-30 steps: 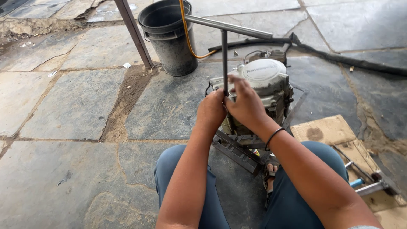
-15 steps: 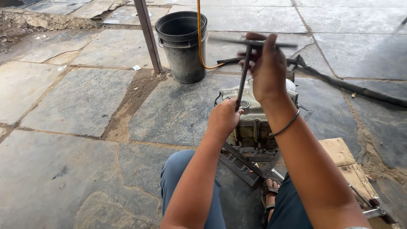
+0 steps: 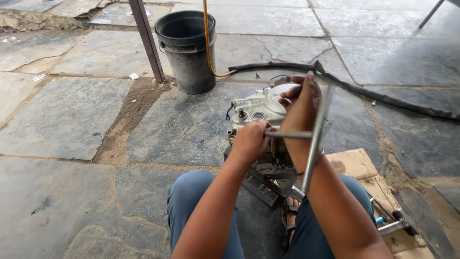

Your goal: Using various tools to loosen and remove bolts on a motorcycle engine casing.

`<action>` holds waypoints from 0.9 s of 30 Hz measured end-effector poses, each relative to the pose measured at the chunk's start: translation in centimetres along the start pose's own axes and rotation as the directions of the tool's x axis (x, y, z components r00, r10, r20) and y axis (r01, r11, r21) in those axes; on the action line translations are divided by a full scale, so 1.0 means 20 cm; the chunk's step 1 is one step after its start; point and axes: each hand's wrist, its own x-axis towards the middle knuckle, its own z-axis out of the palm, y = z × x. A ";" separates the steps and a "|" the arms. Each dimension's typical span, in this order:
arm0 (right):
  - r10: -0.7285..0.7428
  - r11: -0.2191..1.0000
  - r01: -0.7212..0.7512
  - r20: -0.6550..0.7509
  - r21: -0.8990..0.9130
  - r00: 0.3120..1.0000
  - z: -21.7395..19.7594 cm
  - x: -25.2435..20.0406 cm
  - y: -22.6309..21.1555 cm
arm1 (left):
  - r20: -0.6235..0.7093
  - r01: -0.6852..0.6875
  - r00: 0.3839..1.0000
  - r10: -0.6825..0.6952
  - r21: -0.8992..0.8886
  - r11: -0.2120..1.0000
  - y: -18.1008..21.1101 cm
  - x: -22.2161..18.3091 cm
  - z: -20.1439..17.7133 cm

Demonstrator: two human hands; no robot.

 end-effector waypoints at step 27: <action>-0.290 0.795 0.588 0.760 -0.147 0.582 0.07 -0.28 -0.06 | 0.135 0.422 0.902 -0.410 -0.067 0.904 -0.11 0.10 -0.08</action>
